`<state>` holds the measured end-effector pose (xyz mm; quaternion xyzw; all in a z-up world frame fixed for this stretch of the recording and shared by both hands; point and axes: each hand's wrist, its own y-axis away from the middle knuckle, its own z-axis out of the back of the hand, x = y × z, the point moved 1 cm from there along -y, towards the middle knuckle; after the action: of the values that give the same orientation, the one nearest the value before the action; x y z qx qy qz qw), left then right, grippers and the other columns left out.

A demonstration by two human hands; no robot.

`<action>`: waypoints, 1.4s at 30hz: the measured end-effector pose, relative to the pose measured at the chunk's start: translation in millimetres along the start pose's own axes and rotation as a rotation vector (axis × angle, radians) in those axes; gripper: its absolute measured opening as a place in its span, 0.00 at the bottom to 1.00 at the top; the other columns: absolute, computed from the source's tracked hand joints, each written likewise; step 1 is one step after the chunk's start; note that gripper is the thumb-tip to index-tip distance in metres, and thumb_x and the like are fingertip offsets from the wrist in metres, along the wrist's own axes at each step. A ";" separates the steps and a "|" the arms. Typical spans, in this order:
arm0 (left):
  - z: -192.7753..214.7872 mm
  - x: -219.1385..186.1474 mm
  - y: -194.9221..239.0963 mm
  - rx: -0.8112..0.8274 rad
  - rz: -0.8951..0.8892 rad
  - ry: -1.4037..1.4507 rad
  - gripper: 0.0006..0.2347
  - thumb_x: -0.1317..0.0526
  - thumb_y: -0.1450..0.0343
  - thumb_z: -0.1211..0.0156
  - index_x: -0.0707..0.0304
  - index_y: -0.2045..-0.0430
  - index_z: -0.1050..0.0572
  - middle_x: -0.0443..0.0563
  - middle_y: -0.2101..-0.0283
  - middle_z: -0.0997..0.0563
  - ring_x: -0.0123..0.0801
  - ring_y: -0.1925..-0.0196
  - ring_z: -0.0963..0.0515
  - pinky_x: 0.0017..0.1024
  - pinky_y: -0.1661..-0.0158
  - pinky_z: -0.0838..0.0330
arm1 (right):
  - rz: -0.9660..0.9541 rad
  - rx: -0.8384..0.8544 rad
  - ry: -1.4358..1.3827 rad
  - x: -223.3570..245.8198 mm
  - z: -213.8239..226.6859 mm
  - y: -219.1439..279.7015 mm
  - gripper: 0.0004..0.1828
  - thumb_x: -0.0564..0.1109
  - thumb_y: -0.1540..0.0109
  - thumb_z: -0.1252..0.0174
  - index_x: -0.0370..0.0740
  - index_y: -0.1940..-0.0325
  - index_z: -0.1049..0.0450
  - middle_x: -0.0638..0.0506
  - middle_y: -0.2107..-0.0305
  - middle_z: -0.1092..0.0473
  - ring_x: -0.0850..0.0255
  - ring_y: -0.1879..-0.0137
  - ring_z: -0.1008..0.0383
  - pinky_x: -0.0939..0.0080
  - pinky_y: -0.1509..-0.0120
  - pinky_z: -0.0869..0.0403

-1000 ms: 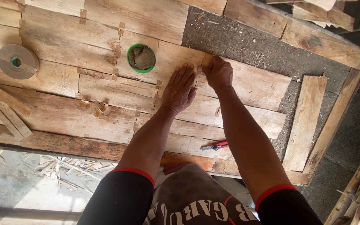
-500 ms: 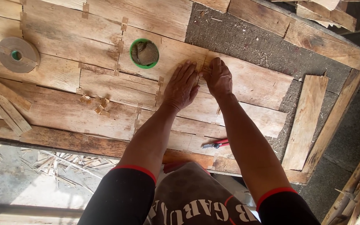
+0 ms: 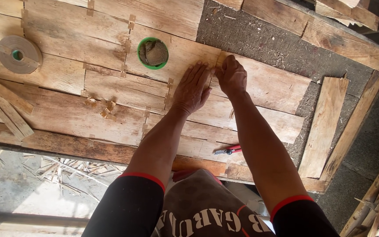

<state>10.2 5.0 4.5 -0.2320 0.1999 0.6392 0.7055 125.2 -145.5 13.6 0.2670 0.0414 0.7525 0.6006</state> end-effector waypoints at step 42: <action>-4.1 3.8 20.7 -0.188 -0.081 0.205 0.25 0.64 0.21 0.49 0.69 0.28 0.46 0.63 0.24 0.41 0.51 0.21 0.43 0.43 0.23 0.51 | 0.017 -0.432 -0.258 -63.9 -20.4 324.0 0.05 0.37 0.34 0.42 0.37 0.54 0.28 0.45 0.53 0.30 0.57 0.61 0.22 0.60 0.61 0.20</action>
<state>-9.9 7.2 -2.5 -0.3690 0.2006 0.5989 0.6818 -161.0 -288.6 97.8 0.2267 -0.1995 0.7085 0.6378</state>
